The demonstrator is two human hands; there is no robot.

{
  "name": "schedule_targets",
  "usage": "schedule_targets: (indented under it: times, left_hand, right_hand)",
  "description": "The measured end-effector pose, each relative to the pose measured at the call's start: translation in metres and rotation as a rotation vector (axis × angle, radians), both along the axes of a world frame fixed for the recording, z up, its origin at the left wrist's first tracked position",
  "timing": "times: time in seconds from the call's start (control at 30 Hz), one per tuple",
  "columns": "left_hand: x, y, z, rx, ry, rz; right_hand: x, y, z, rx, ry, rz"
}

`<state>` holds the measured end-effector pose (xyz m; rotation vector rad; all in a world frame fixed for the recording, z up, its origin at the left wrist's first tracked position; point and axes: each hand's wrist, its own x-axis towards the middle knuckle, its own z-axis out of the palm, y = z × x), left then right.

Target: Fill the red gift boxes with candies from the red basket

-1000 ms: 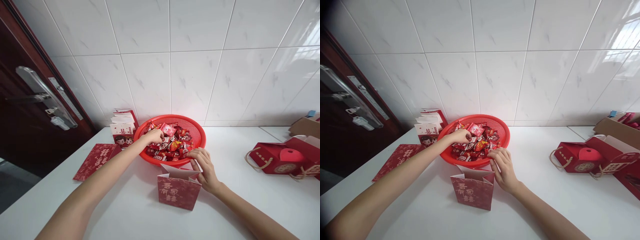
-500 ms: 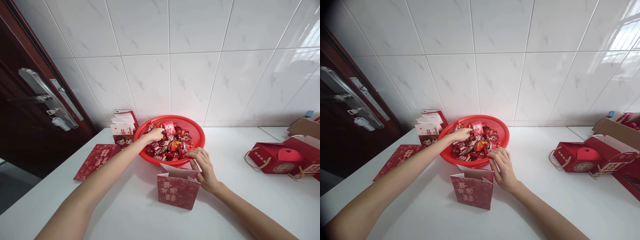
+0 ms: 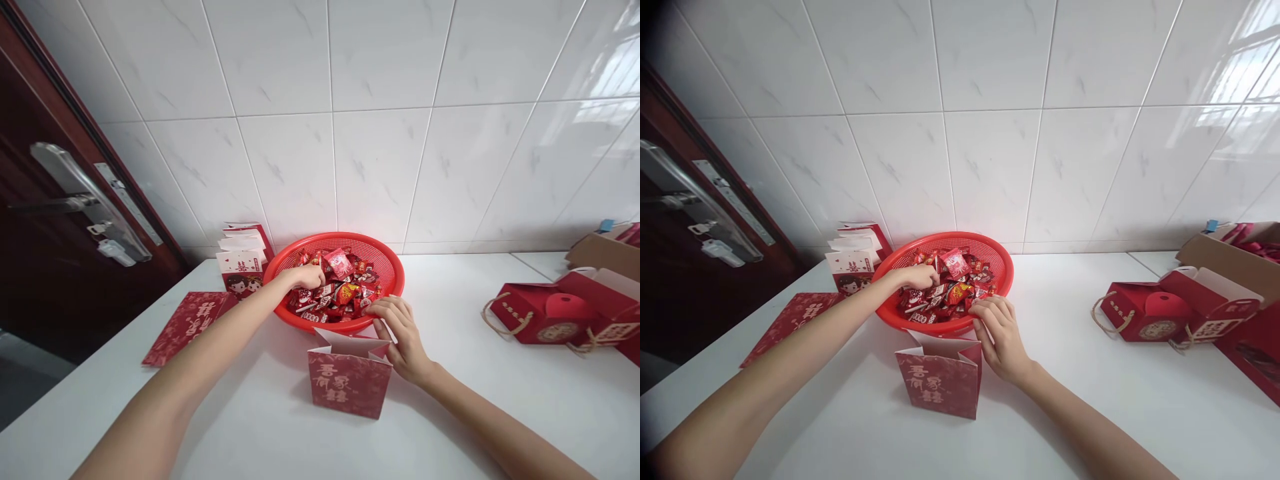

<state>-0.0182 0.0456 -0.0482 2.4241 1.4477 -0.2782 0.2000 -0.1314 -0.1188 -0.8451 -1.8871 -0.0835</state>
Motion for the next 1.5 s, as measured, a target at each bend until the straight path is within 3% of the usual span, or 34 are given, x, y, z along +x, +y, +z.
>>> schedule_targets:
  times: [0.33,0.53,0.83,0.97,1.13,1.5]
  left_hand:
    - [0.001,-0.007,0.0,0.13,-0.021,-0.011]
    - [0.002,-0.011,0.009,0.287,0.052,0.096]
    - [0.007,-0.006,0.004,0.257,0.133,0.139]
    - [0.002,-0.003,0.004,0.262,0.028,0.146]
    - [-0.005,0.001,0.006,0.22,-0.243,0.159]
    - [-0.009,0.014,-0.002,0.077,-0.679,0.278]
  right_hand:
    - [0.0,0.001,-0.001,-0.003,0.009,0.016]
    - [0.001,0.001,-0.002,-0.003,0.009,0.005]
    - [0.001,0.001,-0.002,0.004,0.0,-0.004]
    - [0.0,0.001,-0.002,0.011,0.003,-0.001]
    - [0.001,0.002,-0.004,0.01,0.01,0.002]
    - [0.0,0.001,-0.003,0.012,-0.007,0.0]
